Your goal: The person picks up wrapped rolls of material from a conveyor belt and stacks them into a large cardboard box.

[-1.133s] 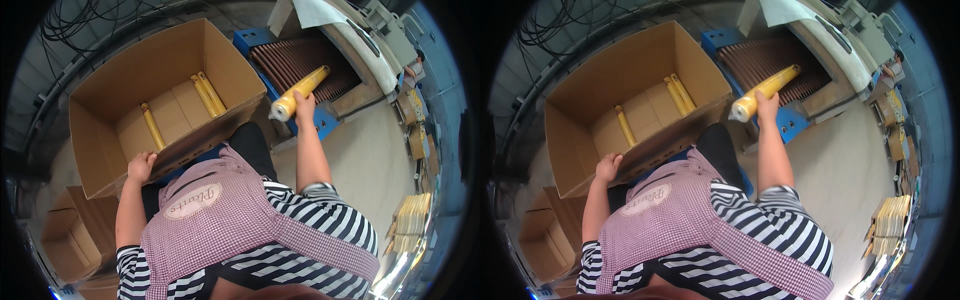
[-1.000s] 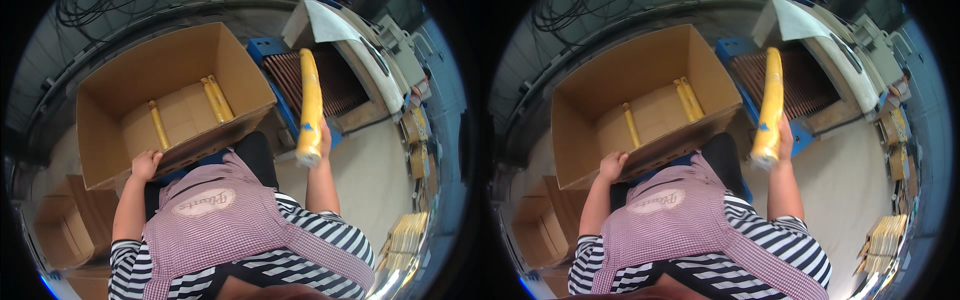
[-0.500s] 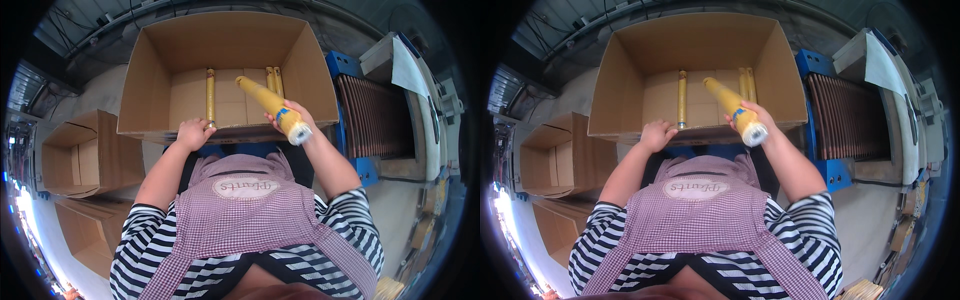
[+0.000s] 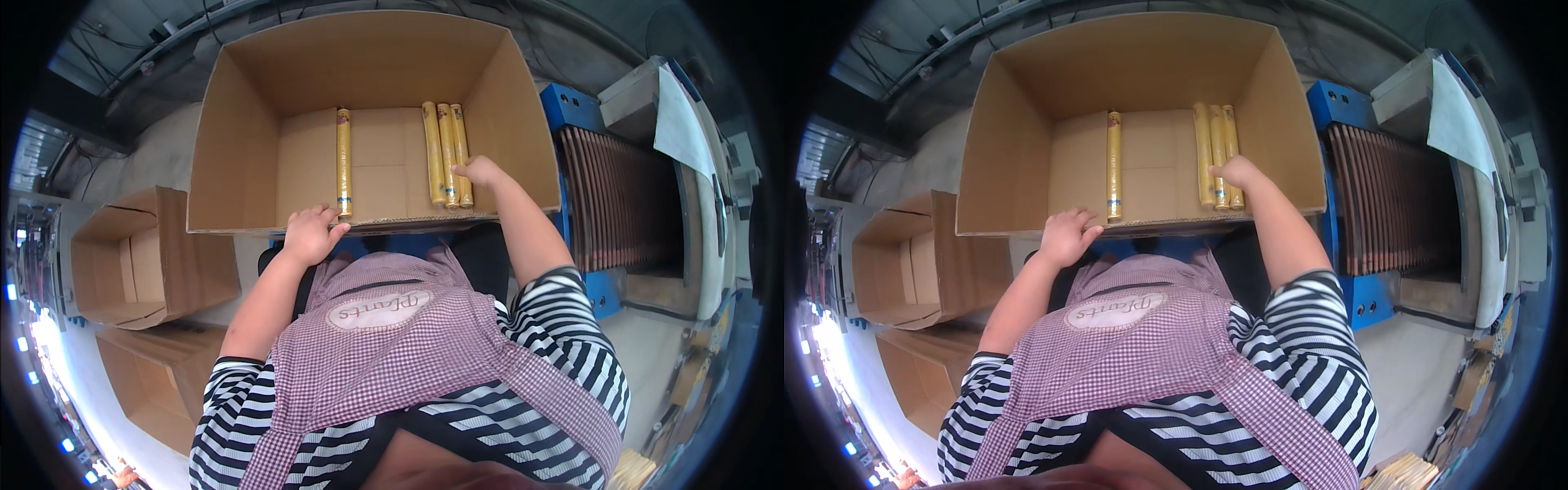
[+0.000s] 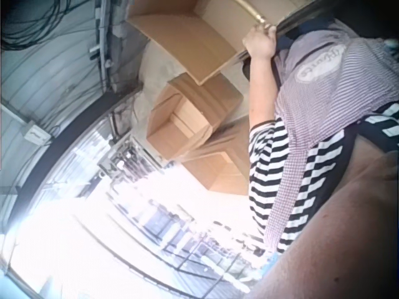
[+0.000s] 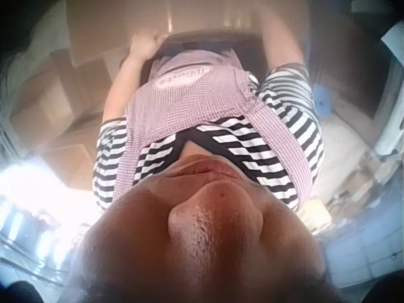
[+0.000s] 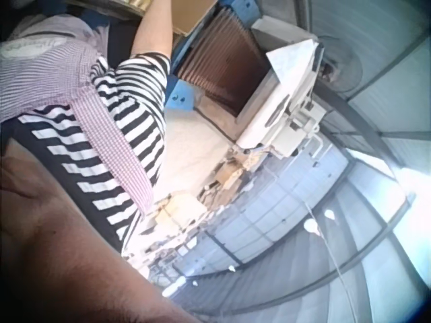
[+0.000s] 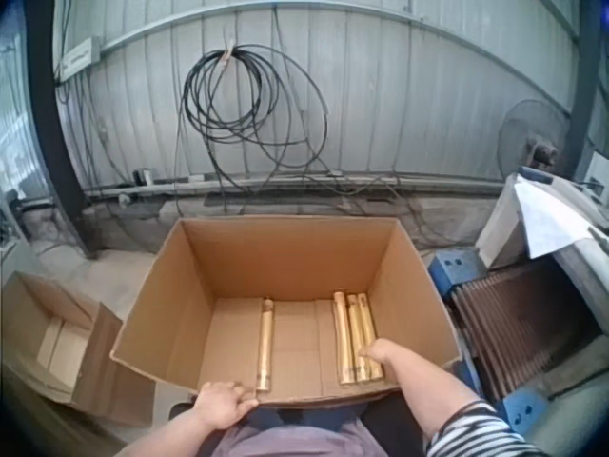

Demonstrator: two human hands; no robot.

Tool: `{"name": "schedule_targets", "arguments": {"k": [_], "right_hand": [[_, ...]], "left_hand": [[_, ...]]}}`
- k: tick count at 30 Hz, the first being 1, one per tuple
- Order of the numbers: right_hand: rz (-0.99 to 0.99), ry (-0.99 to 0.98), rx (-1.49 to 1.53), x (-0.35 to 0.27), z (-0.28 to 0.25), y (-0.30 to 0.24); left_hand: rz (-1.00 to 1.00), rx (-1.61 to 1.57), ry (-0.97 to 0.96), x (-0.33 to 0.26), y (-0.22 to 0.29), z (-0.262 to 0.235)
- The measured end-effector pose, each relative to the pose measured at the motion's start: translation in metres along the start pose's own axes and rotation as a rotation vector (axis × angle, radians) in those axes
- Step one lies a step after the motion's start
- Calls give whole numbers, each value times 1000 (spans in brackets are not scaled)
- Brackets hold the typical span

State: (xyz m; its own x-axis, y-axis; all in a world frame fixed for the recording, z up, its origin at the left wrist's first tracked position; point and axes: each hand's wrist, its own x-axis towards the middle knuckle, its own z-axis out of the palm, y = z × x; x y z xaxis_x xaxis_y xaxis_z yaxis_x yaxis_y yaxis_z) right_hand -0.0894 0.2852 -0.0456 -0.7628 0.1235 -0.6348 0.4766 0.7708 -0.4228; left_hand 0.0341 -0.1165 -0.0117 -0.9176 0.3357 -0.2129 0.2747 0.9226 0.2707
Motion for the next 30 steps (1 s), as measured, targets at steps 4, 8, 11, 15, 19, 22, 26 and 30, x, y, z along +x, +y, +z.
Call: {"name": "schedule_targets", "arguments": {"k": [4, 8, 11, 15, 19, 22, 26, 30], "right_hand": [[-382, 488, 21, -74, 7, 19], [-472, 626, 112, -131, 25, 45], [-432, 619, -27, -152, 36, 70], [-494, 673, -280, -157, 50, 91], [-482, 744, -288, -153, 65, 84], [-478, 774, -303, -151, 70, 84], [-485, 781, -330, -153, 72, 88], [-470, 809, -381, -147, 75, 95]], "left_hand": [[10, -5, -13, 3, 1, -1], [19, 14, -25, 6, -1, -1], [13, 23, -50, 9, 1, -5], [65, 43, 23, 8, 1, -2], [82, 49, 57, 6, -4, 4], [49, 58, 30, 4, -3, 2], [25, 53, -7, 4, 3, 1], [75, 23, 58, 2, 3, 1]]}}
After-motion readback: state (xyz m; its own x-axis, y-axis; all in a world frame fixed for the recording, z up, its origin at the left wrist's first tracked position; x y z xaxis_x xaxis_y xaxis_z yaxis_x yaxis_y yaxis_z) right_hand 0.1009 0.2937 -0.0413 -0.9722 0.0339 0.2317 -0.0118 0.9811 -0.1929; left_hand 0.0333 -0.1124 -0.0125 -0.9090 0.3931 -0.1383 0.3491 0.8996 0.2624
